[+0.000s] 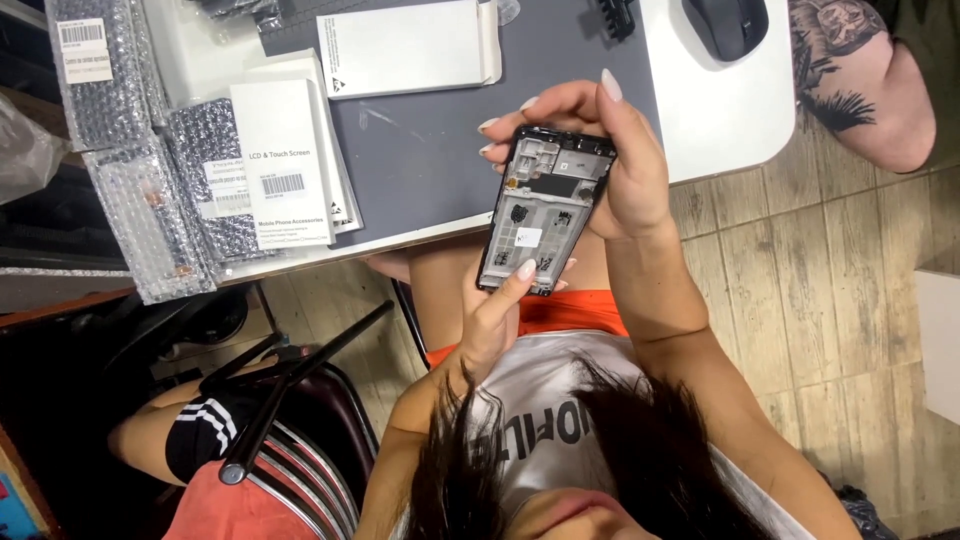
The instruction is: The person removes a smartphone and several electronic screen components from their boxes and bubble wrap packaging.
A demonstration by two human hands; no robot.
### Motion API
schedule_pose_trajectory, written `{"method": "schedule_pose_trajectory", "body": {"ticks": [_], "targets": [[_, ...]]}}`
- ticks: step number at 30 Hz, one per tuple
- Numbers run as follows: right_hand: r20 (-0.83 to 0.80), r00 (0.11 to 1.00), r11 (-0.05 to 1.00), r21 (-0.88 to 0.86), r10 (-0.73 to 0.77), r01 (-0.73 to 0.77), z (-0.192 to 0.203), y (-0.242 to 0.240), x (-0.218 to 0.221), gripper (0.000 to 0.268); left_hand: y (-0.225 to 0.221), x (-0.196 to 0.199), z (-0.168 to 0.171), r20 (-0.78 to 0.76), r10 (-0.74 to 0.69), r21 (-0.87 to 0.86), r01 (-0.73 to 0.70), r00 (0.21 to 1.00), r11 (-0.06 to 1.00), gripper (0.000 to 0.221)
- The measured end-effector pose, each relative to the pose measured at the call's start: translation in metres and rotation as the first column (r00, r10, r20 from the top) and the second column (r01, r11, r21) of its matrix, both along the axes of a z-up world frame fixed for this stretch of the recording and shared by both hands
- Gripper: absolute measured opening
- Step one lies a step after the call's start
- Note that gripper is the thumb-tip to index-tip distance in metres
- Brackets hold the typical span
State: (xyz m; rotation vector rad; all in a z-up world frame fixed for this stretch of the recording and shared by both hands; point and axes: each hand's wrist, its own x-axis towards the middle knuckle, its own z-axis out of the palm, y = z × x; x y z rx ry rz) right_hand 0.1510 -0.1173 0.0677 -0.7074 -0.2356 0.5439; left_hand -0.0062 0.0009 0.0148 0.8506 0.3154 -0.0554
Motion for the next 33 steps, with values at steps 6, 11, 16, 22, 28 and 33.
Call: {"method": "schedule_pose_trajectory", "body": {"ticks": [6, 11, 16, 22, 28, 33], "targets": [[0.003, 1.0, 1.0, 0.017, 0.021, -0.021, 0.002, 0.0, -0.002, 0.049, 0.0, -0.002, -0.001, 0.04, -0.016, -0.038, 0.017, 0.999, 0.999, 0.039], [-0.008, 1.0, 0.999, 0.019, 0.028, -0.028, 0.001, 0.0, -0.002, 0.049, 0.0, -0.005, -0.002, 0.031, -0.013, -0.06, 0.014, 0.999, 0.998, 0.041], [-0.028, 0.999, 0.999, 0.027, 0.025, -0.024, 0.003, 0.002, -0.001, 0.05, 0.002, -0.007, -0.009, 0.0, -0.037, -0.08, 0.037, 0.999, 0.996, 0.046], [0.057, 0.998, 0.994, 0.11, 0.009, -0.015, -0.011, 0.012, -0.001, 0.06, 0.007, -0.021, -0.07, 0.012, -0.136, -0.613, 0.115, 0.991, 0.782, 0.047], [0.224, 0.935, 0.824, -0.445, -0.276, 0.35, -0.007, 0.015, -0.002, 0.049, 0.004, 0.001, -0.053, 0.113, -0.163, -0.532, 0.198, 0.98, 0.823, 0.054], [0.635, 0.75, 0.509, -0.592, -0.183, 0.625, -0.008, 0.018, -0.001, 0.041, 0.008, 0.01, -0.046, -0.089, -0.246, -0.481, 0.175, 0.965, 0.859, 0.08]]}}
